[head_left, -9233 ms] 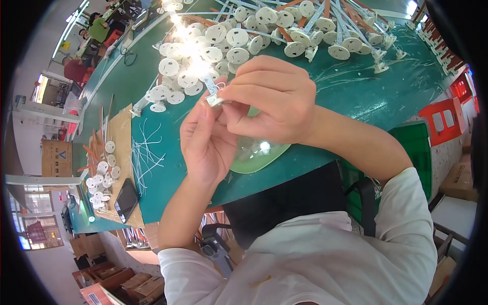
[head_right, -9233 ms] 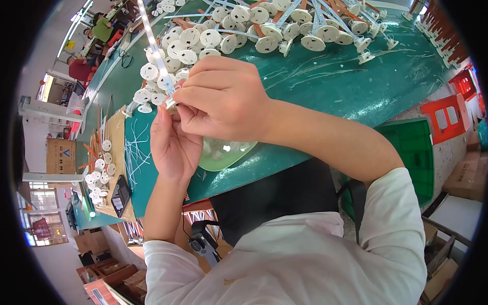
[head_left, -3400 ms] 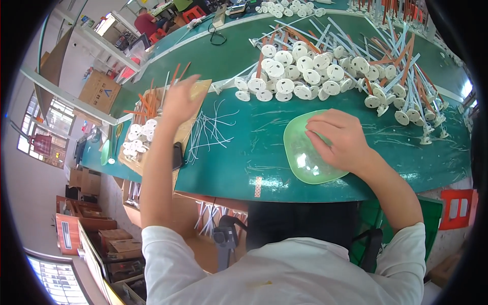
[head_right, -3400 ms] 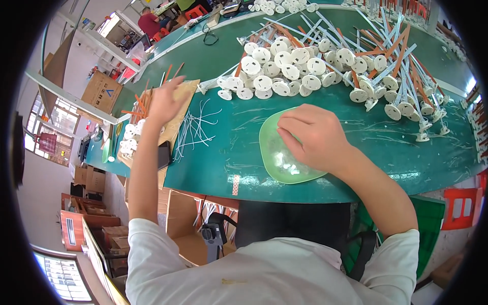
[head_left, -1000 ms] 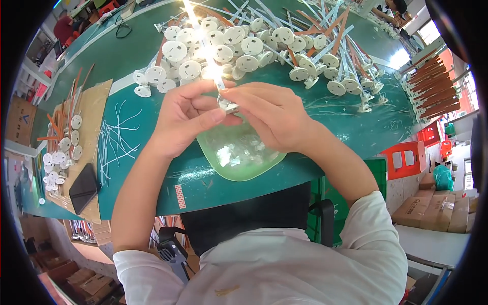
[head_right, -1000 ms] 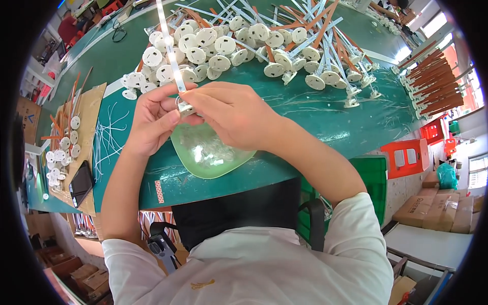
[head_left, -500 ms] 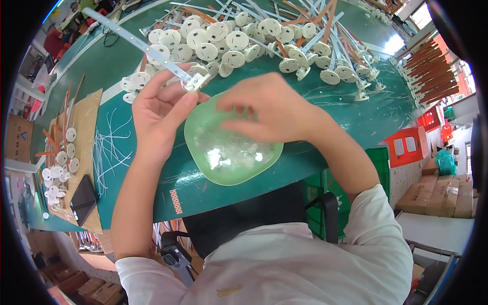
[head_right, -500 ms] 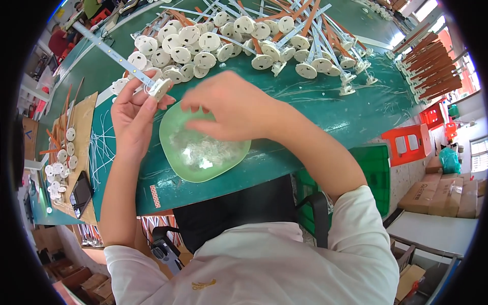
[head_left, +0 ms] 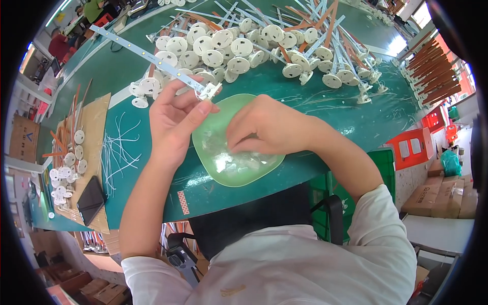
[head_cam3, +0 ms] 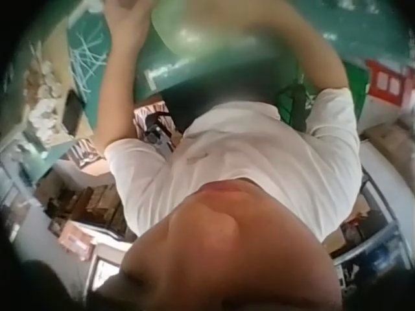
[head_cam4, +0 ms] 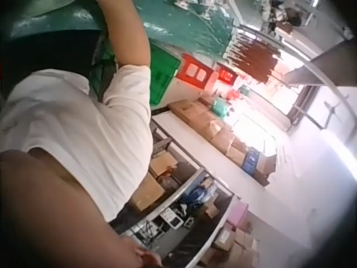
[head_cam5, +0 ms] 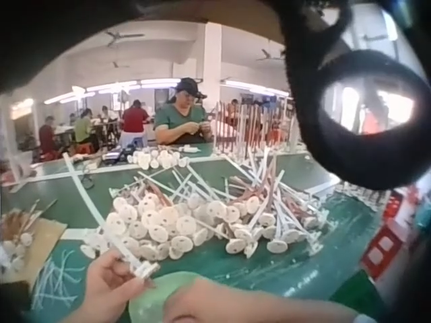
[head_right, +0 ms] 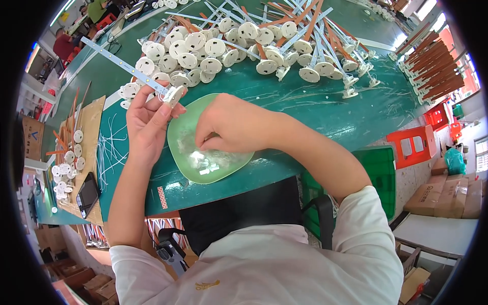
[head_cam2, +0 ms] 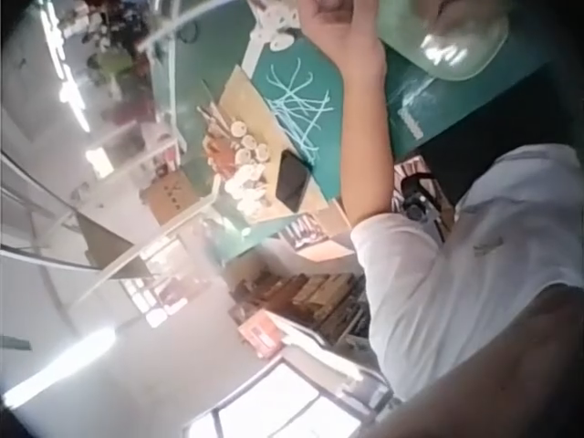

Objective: Assembling LED light components by attaching light strips to plastic bases.

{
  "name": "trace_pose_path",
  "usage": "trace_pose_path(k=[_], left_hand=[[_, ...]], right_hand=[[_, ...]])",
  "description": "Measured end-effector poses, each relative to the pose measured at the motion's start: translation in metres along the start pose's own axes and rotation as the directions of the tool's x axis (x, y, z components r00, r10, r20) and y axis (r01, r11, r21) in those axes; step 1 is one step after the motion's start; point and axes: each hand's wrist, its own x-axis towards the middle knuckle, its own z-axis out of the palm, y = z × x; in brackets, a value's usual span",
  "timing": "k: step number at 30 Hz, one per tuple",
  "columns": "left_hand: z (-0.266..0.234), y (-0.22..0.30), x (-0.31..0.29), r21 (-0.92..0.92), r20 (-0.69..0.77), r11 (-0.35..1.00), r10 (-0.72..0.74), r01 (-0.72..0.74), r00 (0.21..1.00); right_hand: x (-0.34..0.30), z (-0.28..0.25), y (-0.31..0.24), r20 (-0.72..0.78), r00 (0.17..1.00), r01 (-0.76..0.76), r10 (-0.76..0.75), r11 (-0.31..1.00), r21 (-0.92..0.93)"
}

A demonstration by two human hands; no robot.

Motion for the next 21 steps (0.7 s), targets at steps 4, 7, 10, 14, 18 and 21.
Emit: trace_pose_path(k=[4, 7, 10, 14, 18, 21], left_hand=[[0.004, 0.003, -0.001, -0.098, -0.046, 0.995, 0.000, -0.004, 0.999], [0.008, 0.002, -0.001, -0.220, -0.060, 0.975, 0.004, -0.017, 0.998], [0.008, 0.003, -0.001, -0.361, -0.043, 0.932, 0.013, -0.028, 0.999], [0.001, 0.002, -0.001, -0.344, -0.027, 0.939, 0.003, -0.012, 1.000], [0.000, 0.006, 0.000, -0.373, -0.024, 0.928, -0.013, 0.003, 1.000], [0.004, 0.005, -0.002, -0.396, 0.002, 0.918, -0.001, 0.002, 1.000]], right_hand=[[0.003, -0.003, -0.012, -0.117, 0.992, 0.050, -0.048, 0.999, 0.013], [0.003, -0.004, -0.021, -0.185, 0.954, -0.199, 0.236, 0.960, 0.198], [0.003, -0.002, -0.018, -0.369, 0.903, -0.095, 0.220, 0.940, 0.328], [0.005, -0.003, -0.020, -0.349, 0.901, -0.103, 0.257, 0.908, 0.405], [0.005, -0.006, -0.024, -0.328, 0.890, -0.168, 0.318, 0.896, 0.412], [0.005, -0.003, -0.020, -0.364, 0.873, -0.141, 0.325, 0.883, 0.448]])
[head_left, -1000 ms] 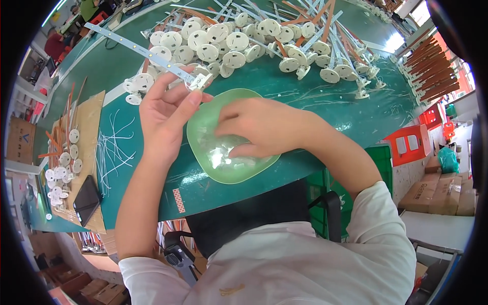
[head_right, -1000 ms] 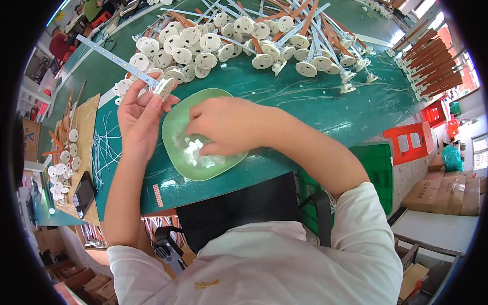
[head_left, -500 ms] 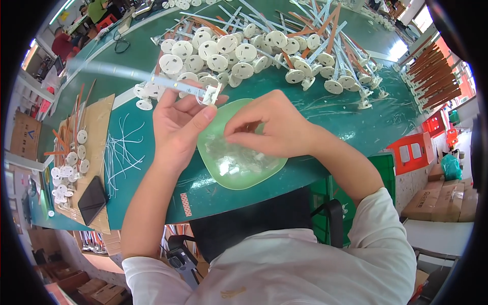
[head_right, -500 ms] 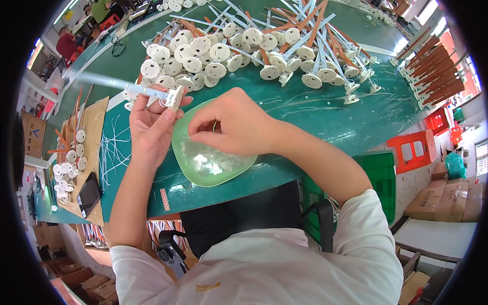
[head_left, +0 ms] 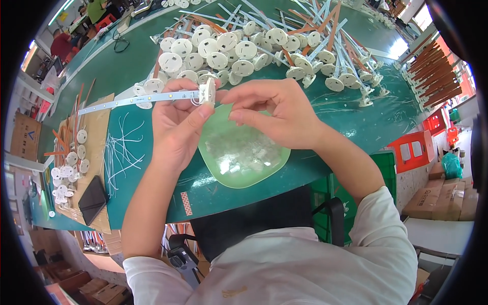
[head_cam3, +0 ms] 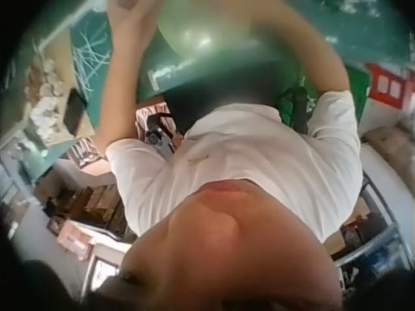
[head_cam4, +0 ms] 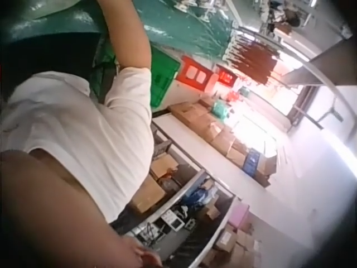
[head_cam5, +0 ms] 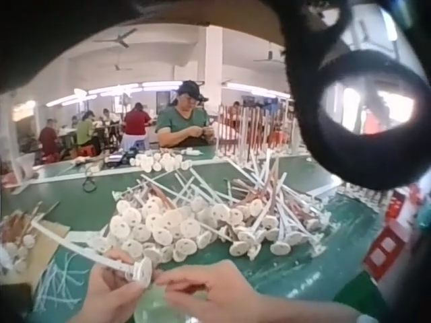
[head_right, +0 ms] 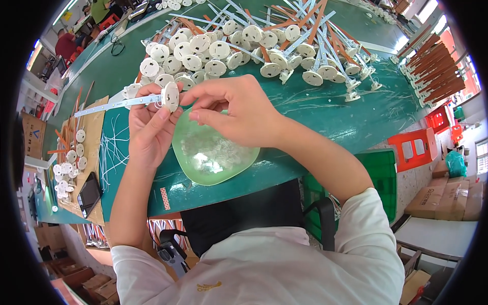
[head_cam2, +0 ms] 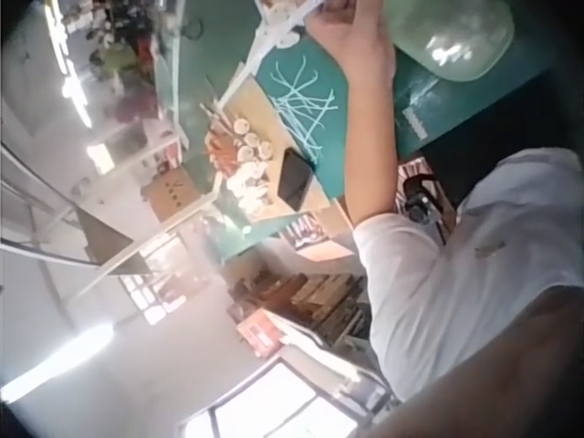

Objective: Assembling LED light components by attaching light strips to plastic bases.

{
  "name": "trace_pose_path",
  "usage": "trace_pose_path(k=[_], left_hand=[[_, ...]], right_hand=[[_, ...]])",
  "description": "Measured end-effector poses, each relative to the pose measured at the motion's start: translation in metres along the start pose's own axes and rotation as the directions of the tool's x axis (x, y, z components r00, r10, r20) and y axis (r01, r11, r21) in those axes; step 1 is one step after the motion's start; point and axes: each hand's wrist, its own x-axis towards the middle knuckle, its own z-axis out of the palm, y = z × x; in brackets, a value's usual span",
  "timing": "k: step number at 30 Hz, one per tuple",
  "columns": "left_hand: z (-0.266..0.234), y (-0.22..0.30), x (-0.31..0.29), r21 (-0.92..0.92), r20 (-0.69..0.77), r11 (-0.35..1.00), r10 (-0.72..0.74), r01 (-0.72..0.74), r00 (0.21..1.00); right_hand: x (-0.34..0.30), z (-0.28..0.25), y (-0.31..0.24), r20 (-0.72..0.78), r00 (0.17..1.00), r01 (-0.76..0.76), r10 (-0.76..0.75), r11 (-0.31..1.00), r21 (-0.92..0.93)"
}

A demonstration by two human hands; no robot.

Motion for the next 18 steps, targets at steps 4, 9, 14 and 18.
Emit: trace_pose_path(k=[4, 9, 14, 18], left_hand=[[0.008, -0.004, -0.005, -0.049, 0.015, 0.998, -0.033, 0.034, 0.999], [0.012, -0.008, -0.012, -0.110, 0.004, 0.994, -0.025, 0.026, 1.000], [0.018, -0.007, -0.013, -0.006, 0.002, 1.000, 0.004, -0.004, 1.000], [0.013, -0.012, -0.015, 0.147, -0.018, 0.986, 0.081, -0.077, 0.997]], right_hand=[[-0.002, 0.006, 0.010, -0.130, 0.978, 0.163, -0.162, 0.987, 0.000], [0.000, 0.007, 0.012, -0.143, 0.754, 0.504, -0.641, 0.704, -0.500], [0.000, 0.012, 0.015, -0.167, 0.631, 0.560, -0.758, 0.593, -0.578], [0.001, 0.013, 0.022, -0.072, 0.546, 0.598, -0.835, 0.448, -0.664]])
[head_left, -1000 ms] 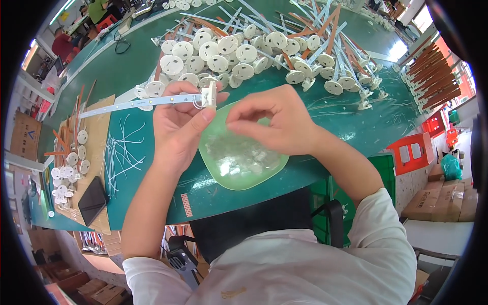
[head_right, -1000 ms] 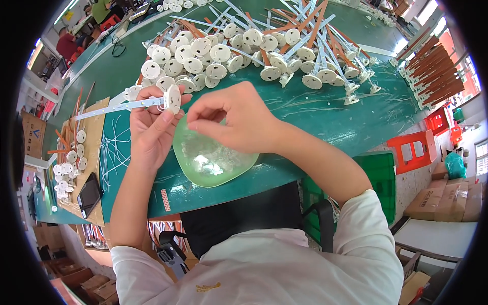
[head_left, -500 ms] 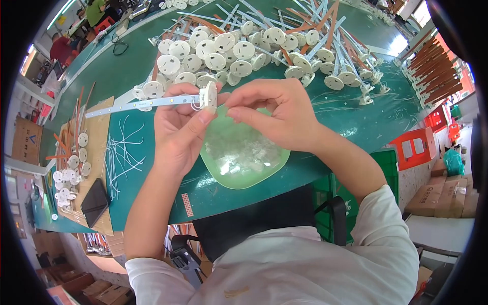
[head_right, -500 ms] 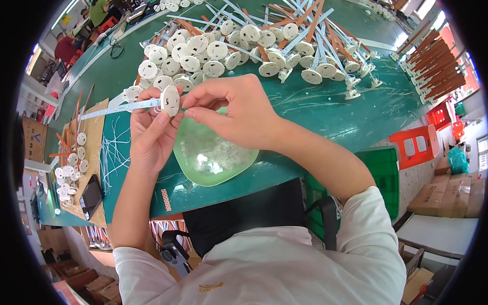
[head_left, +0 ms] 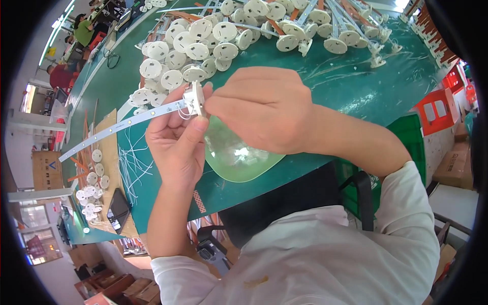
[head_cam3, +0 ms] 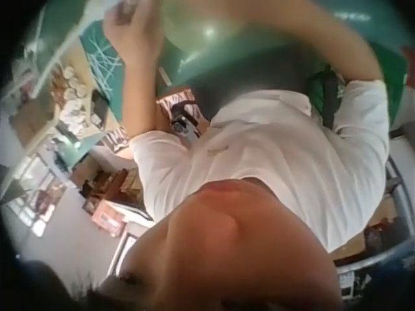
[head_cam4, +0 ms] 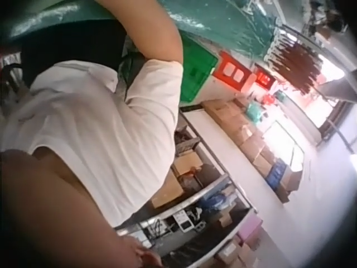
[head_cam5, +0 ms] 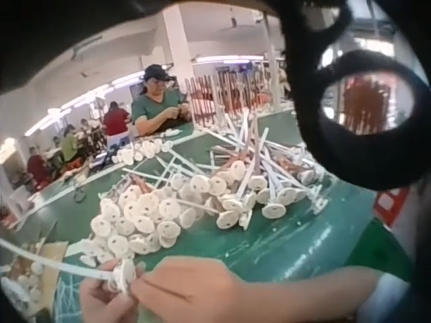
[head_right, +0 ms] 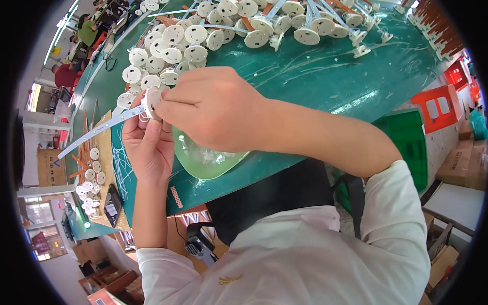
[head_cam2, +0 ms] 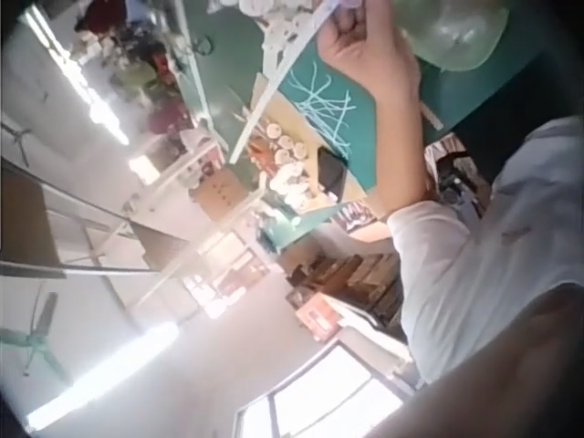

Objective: Assembling LED light components by attaching light strips to plastic bases.

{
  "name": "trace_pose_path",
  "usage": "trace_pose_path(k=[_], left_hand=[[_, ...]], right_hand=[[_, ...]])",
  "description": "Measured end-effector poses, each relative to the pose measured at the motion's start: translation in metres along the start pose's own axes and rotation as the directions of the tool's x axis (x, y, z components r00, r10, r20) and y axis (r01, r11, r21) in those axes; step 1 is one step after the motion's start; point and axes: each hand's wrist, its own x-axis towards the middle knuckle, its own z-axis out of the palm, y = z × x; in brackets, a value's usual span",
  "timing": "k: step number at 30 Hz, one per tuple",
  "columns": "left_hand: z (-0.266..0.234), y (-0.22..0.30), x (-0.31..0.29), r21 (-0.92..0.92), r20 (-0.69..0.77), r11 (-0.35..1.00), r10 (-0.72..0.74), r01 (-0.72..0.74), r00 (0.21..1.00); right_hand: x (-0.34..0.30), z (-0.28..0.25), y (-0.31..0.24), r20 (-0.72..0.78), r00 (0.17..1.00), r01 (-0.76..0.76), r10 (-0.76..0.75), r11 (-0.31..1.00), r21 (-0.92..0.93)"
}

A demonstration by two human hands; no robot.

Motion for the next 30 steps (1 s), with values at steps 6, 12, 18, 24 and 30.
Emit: trace_pose_path(k=[6, 12, 18, 24, 30], left_hand=[[-0.011, 0.005, 0.001, -0.248, 0.102, 0.960, -0.108, 0.130, 0.989], [-0.010, 0.004, 0.000, -0.234, 0.064, 0.966, -0.095, 0.107, 0.993], [0.002, -0.002, -0.004, -0.167, -0.064, 0.985, -0.051, 0.039, 0.997], [0.012, -0.003, -0.004, -0.158, -0.084, 0.987, -0.049, 0.035, 0.995], [0.008, -0.002, -0.004, -0.261, -0.027, 0.964, -0.061, 0.052, 0.998]], right_hand=[[0.006, -0.010, 0.010, 0.086, 0.995, -0.077, 0.059, 0.972, 0.223], [0.005, -0.008, 0.005, 0.050, 0.990, -0.139, 0.133, 0.976, 0.167], [-0.001, 0.002, 0.001, -0.035, 0.998, -0.053, 0.054, 0.998, 0.020], [0.000, 0.009, -0.006, -0.114, 0.991, -0.064, 0.064, 0.998, 0.007], [0.003, 0.010, -0.007, -0.196, 0.968, -0.136, 0.157, 0.984, 0.117]])
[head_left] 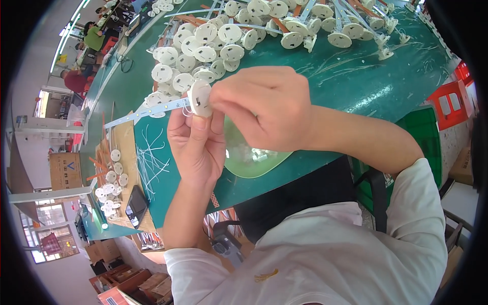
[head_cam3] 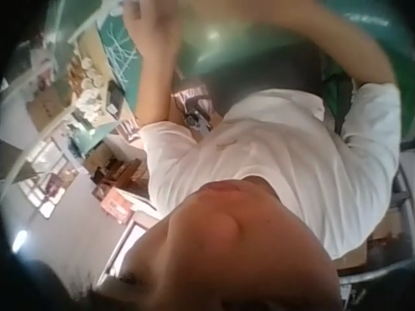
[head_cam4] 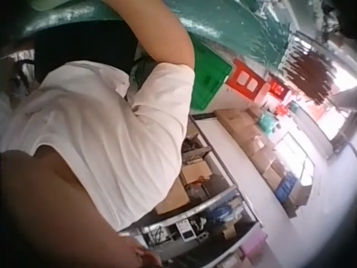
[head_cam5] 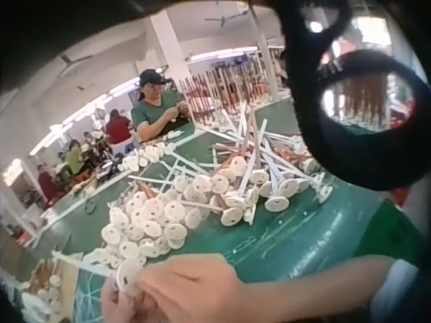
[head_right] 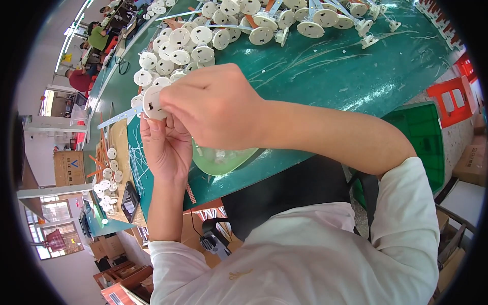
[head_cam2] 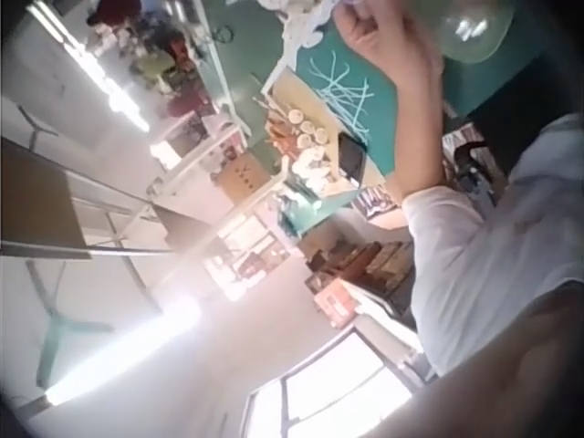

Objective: Assembling LED light components by attaching light strips to plastic bases.

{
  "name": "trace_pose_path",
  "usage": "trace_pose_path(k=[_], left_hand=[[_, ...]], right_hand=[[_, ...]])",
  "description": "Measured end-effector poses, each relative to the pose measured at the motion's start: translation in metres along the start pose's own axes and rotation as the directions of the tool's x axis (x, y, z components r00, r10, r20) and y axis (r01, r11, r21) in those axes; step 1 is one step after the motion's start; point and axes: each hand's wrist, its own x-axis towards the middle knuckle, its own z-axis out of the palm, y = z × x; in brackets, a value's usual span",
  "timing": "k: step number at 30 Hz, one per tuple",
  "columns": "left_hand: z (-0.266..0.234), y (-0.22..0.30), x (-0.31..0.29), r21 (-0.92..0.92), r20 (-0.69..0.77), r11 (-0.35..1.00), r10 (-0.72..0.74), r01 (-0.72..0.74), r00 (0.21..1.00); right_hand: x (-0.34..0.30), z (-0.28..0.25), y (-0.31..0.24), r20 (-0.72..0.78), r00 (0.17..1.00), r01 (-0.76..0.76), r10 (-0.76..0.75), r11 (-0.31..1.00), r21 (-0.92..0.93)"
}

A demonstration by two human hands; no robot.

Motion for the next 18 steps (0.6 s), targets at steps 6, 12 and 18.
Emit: trace_pose_path(k=[6, 12, 18], left_hand=[[0.006, 0.001, 0.005, -0.071, 0.079, 0.997, -0.015, 0.021, 0.997], [-0.008, 0.007, 0.005, 0.120, 0.152, 0.993, -0.027, 0.009, 0.988], [-0.012, 0.001, 0.014, 0.178, 0.322, 0.982, 0.005, -0.066, 0.947]], right_hand=[[-0.001, -0.001, -0.001, -0.023, 1.000, -0.016, 0.017, 0.999, 0.044], [-0.002, 0.001, -0.005, 0.008, 1.000, -0.023, 0.022, 0.995, 0.093], [-0.002, -0.004, -0.006, 0.087, 0.996, -0.044, 0.036, 0.996, 0.083]])
